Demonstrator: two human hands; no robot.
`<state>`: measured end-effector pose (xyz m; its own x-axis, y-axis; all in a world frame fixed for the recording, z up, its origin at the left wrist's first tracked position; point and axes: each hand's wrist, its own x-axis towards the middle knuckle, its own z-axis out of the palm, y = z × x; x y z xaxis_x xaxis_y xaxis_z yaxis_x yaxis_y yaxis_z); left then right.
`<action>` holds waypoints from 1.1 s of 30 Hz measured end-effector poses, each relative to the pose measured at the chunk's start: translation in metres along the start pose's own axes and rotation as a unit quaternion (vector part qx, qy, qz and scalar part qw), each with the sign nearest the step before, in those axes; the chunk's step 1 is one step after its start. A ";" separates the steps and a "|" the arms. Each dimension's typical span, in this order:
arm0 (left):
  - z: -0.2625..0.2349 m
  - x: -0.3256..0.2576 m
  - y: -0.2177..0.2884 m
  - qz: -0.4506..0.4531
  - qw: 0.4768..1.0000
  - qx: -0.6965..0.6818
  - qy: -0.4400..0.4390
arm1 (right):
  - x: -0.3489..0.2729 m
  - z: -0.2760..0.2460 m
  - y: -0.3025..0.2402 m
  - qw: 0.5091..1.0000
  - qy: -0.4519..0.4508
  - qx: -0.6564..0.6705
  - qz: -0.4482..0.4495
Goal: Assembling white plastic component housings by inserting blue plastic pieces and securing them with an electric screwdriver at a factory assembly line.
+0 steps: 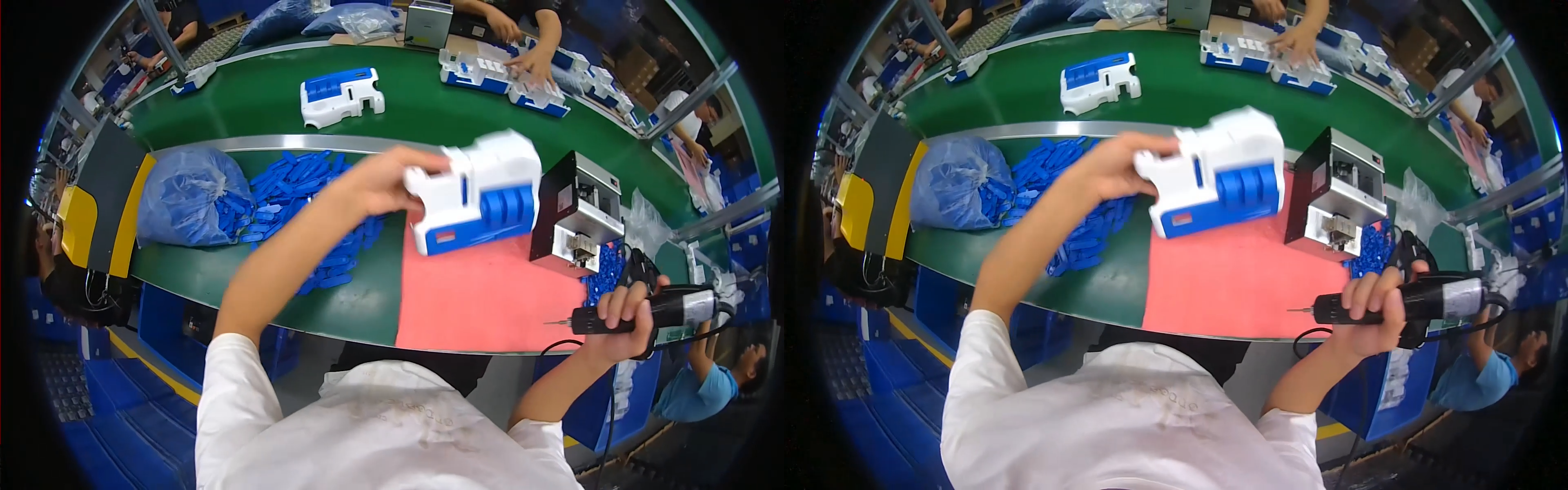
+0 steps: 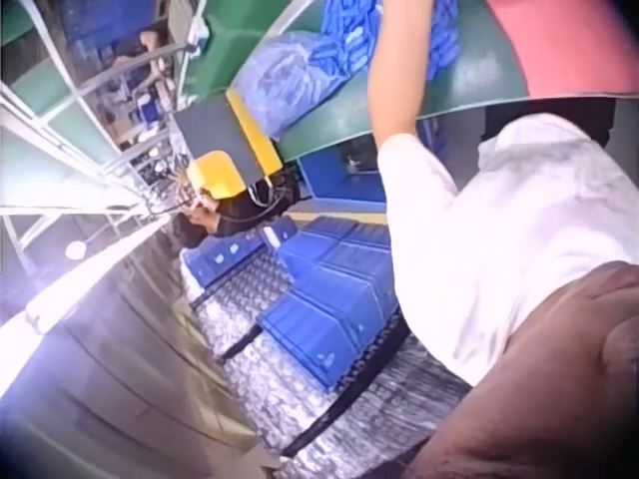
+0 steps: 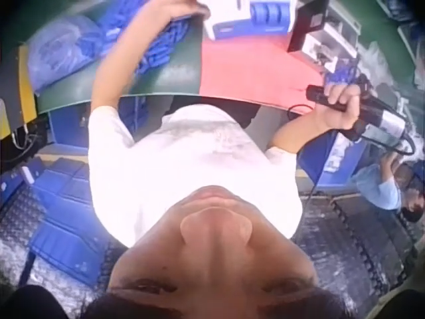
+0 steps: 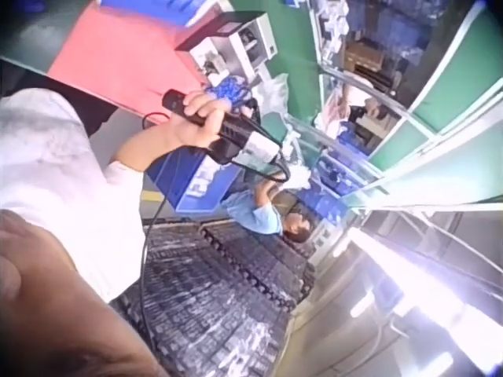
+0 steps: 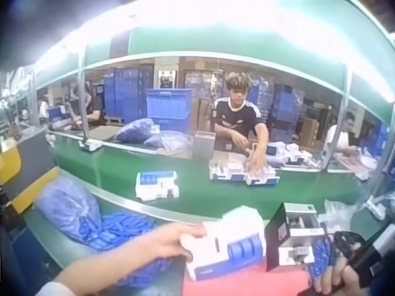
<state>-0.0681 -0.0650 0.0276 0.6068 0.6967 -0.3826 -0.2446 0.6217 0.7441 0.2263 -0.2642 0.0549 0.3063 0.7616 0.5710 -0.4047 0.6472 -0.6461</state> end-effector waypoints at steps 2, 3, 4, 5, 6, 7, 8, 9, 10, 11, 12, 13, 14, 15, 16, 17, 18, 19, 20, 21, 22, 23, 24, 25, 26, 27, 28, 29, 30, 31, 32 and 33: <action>-0.018 0.011 0.020 0.071 0.997 0.019 -0.011 | -0.004 -0.001 0.010 0.998 0.042 -0.055 0.006; -0.023 0.025 0.022 0.141 0.984 0.109 0.026 | -0.004 0.002 0.018 0.992 0.062 -0.106 0.004; -0.029 0.040 0.022 0.209 0.956 0.197 0.063 | -0.004 0.005 0.030 0.986 0.094 -0.141 -0.010; -0.043 0.065 0.019 0.318 0.866 0.363 0.131 | -0.007 -0.004 0.045 0.974 0.109 -0.196 -0.017; -0.036 0.082 0.015 0.353 0.788 0.476 0.169 | -0.009 -0.007 0.056 0.950 0.121 -0.286 -0.017; -0.032 0.092 0.014 0.382 0.690 0.577 0.212 | -0.010 0.003 0.057 0.939 0.130 -0.317 0.039; -0.051 0.111 0.011 0.390 0.629 0.637 0.215 | -0.009 0.009 0.064 0.935 0.112 -0.333 0.054; -0.064 0.132 0.005 0.396 0.628 0.634 0.214 | -0.010 0.010 0.069 0.925 0.103 -0.359 0.066; -0.078 0.145 0.001 0.393 0.606 0.651 0.235 | -0.010 0.014 0.072 0.939 0.095 -0.317 0.092; -0.074 0.156 0.004 0.387 0.581 0.674 0.241 | -0.010 0.005 0.076 0.941 0.094 -0.314 0.081; -0.073 0.165 0.005 0.381 0.595 0.667 0.238 | -0.011 -0.004 0.080 0.943 0.095 -0.311 0.071; -0.069 0.165 0.012 0.421 0.575 0.659 0.238 | -0.014 -0.008 0.077 0.941 0.092 -0.316 0.081; -0.063 0.168 0.018 0.462 0.559 0.649 0.229 | -0.017 -0.013 0.075 0.934 0.086 -0.339 0.071; -0.078 0.170 0.030 0.488 0.581 0.583 0.292 | -0.021 -0.018 0.072 0.928 0.074 -0.358 0.067; -0.088 0.174 0.047 0.505 0.542 0.576 0.347 | -0.029 -0.039 0.069 0.897 0.061 -0.435 0.044; -0.104 0.174 0.072 0.519 0.498 0.566 0.403 | -0.036 -0.049 0.067 0.881 0.111 -0.460 0.015; -0.133 0.176 0.096 0.450 0.385 0.654 0.471 | -0.039 -0.063 0.059 0.858 0.113 -0.500 0.037; -0.175 0.171 0.122 0.241 0.411 0.735 0.483 | -0.028 -0.061 0.055 0.850 0.169 -0.497 0.035; -0.184 0.167 0.128 0.119 0.448 0.744 0.481 | -0.023 -0.079 0.050 0.780 0.191 -0.595 0.024; -0.180 0.169 0.134 -0.011 0.477 0.722 0.500 | -0.018 -0.093 0.040 0.700 0.181 -0.690 0.021; -0.207 0.181 0.147 -0.098 0.505 0.673 0.532 | -0.015 -0.106 0.033 0.647 0.173 -0.742 0.039; -0.209 0.196 0.150 -0.117 0.486 0.686 0.530 | -0.015 -0.121 0.028 0.585 0.170 -0.790 0.059; -0.213 0.207 0.151 -0.135 0.464 0.697 0.530 | -0.014 -0.131 0.027 0.574 0.180 -0.794 0.089; -0.239 0.211 0.162 -0.147 0.443 0.724 0.508 | -0.010 -0.138 0.029 0.551 0.163 -0.810 0.118; -0.230 0.218 0.161 -0.157 0.423 0.753 0.479 | -0.009 -0.145 0.028 0.522 0.150 -0.826 0.149; -0.225 0.219 0.159 -0.146 0.431 0.757 0.468 | -0.010 -0.150 0.032 0.517 0.151 -0.828 0.154; -0.194 0.212 0.152 -0.135 0.441 0.762 0.456 | -0.012 -0.154 0.031 0.515 0.144 -0.826 0.177; -0.239 0.201 0.169 -0.101 0.408 0.793 0.441 | -0.007 -0.153 0.035 0.531 0.120 -0.816 0.193; -0.283 0.184 0.189 -0.007 0.416 0.790 0.450 | -0.004 -0.153 0.040 0.557 0.110 -0.805 0.171; -0.314 0.168 0.201 0.086 0.419 0.784 0.450 | -0.003 -0.153 0.040 0.566 0.108 -0.798 0.176; -0.322 0.152 0.210 0.111 0.396 0.793 0.450 | -0.002 -0.153 0.040 0.572 0.110 -0.792 0.185; -0.320 0.130 0.224 0.135 0.372 0.801 0.448 | -0.003 -0.157 0.038 0.582 0.115 -0.784 0.183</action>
<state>-0.2862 0.2797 -0.0311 0.0518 0.9423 0.3308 0.9963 -0.0261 -0.0817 0.3451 -0.2366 -0.0502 0.6270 0.7258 0.2829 0.7492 -0.4621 -0.4745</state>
